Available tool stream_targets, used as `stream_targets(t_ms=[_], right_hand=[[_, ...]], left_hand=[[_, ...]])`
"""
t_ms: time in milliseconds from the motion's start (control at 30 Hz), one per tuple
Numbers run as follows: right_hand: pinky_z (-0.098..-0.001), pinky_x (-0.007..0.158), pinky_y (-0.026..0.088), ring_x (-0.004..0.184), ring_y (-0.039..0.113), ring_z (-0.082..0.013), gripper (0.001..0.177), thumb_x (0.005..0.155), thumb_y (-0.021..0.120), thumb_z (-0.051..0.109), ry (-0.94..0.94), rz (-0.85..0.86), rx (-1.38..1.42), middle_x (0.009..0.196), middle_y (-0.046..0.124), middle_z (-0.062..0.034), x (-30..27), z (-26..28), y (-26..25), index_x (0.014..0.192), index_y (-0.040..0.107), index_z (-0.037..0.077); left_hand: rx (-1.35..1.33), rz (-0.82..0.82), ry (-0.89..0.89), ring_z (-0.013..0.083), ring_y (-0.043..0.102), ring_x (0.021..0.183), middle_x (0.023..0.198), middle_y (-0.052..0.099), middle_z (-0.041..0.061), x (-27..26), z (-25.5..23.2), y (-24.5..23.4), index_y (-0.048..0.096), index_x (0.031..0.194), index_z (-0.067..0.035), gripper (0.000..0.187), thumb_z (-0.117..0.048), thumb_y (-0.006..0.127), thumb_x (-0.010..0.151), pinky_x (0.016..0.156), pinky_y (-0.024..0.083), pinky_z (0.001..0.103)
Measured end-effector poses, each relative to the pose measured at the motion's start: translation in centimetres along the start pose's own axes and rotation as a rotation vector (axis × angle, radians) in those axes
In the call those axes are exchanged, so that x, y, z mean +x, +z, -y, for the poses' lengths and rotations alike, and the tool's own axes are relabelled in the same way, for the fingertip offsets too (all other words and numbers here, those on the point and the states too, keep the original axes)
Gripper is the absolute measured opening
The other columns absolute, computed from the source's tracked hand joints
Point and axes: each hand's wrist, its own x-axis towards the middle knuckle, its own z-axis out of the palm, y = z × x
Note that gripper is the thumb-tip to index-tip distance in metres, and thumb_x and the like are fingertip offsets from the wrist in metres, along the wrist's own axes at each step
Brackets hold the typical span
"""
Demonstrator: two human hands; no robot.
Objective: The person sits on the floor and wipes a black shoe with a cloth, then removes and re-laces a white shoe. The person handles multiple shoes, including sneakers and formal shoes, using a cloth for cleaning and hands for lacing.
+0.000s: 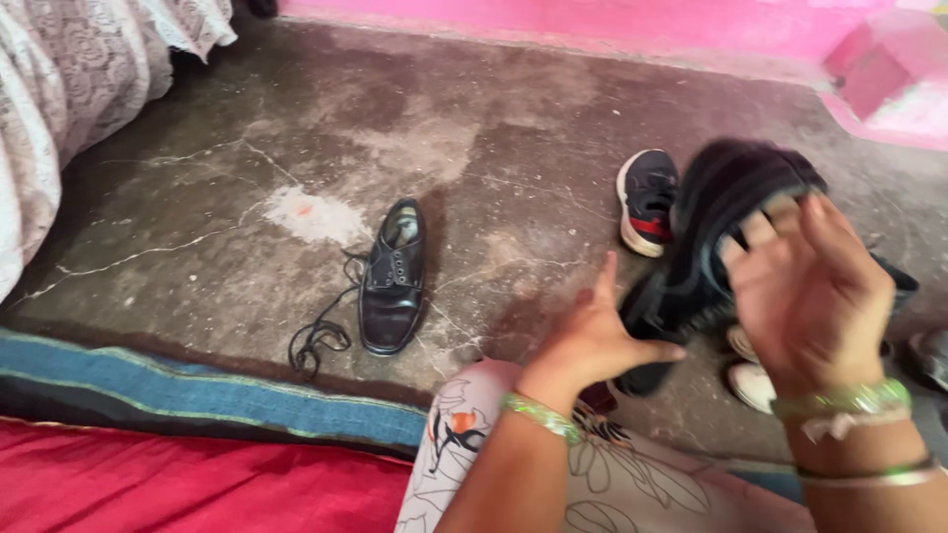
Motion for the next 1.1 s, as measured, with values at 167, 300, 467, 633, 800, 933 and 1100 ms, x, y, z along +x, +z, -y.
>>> stream_targets(t_ms=[167,300,467,633,800,933,1100], right_hand=[[-0.0334,0.089,0.049,0.102,0.06,-0.0146,0.011,0.109,0.066,0.011,0.053,0.232,0.13,0.11,0.065,0.0014,6.3,-7.2,3.4,0.116,0.058,0.012],[-0.0367,0.097,0.053,0.113,0.066,-0.0178,0.034,0.096,0.064,0.014,0.333,0.094,-0.089,0.12,0.066,-0.0037,9.0,-14.6,3.2,0.128,0.055,0.01],[-0.0367,0.106,0.049,0.123,0.062,-0.0223,0.057,0.091,0.067,0.011,0.509,0.18,-0.472,0.134,0.065,-0.0134,8.7,-23.7,0.0,0.145,0.053,0.002],[-0.0364,0.104,0.049,0.127,0.06,-0.0246,0.061,0.09,0.074,0.021,0.408,0.373,-0.941,0.142,0.062,-0.0147,8.1,-30.5,-1.9,0.145,0.053,0.003],[-0.0428,0.106,0.046,0.13,0.057,-0.036,0.081,0.08,0.084,0.03,0.172,0.558,-1.339,0.139,0.059,-0.0229,7.9,-32.8,-1.8,0.15,0.048,0.009],[-0.0488,0.105,0.043,0.128,0.052,-0.0449,0.103,0.067,0.093,0.038,-0.067,0.631,-1.726,0.141,0.055,-0.0282,8.4,-33.4,0.6,0.154,0.042,0.017],[-0.0534,0.106,0.039,0.122,0.058,-0.0405,0.113,0.068,0.093,0.034,0.175,0.862,-1.727,0.124,0.065,-0.0208,10.5,-33.3,4.0,0.156,0.025,0.018]], left_hand=[[-0.195,-0.343,0.114,0.0311,0.066,0.122,0.128,0.07,0.017,1.9,7.2,-4.8,0.048,0.145,-0.008,0.084,-0.023,0.087,0.072,0.104,0.049,0.037],[-0.461,-0.252,-0.079,0.0305,0.072,0.112,0.12,0.076,0.019,3.1,15.4,-7.1,0.061,0.131,-0.005,0.064,-0.021,0.083,0.073,0.097,0.054,0.038],[-0.315,-0.355,-0.28,0.0315,0.072,0.112,0.117,0.075,0.021,4.9,23.0,-7.3,0.066,0.123,-0.002,0.056,-0.035,0.081,0.08,0.096,0.053,0.04],[0.022,-0.419,-0.542,0.0398,0.065,0.116,0.121,0.07,0.023,3.8,22.9,-8.5,0.069,0.121,-0.004,0.056,-0.045,0.077,0.083,0.099,0.051,0.047],[0.188,-0.589,-0.68,0.0388,0.07,0.106,0.111,0.072,0.018,1.7,20.2,-12.0,0.069,0.116,-0.011,0.041,-0.046,0.067,0.093,0.091,0.057,0.049],[0.277,-0.865,-0.676,0.0384,0.068,0.107,0.125,0.066,0.016,-1.3,22.9,-16.3,0.068,0.12,-0.019,0.038,-0.037,0.07,0.087,0.087,0.055,0.05],[0.439,-0.678,-0.841,0.0398,0.046,0.129,0.142,0.047,0.014,-5.6,29.4,-16.9,0.048,0.146,-0.023,0.071,-0.034,0.076,0.082,0.101,0.047,0.051]])
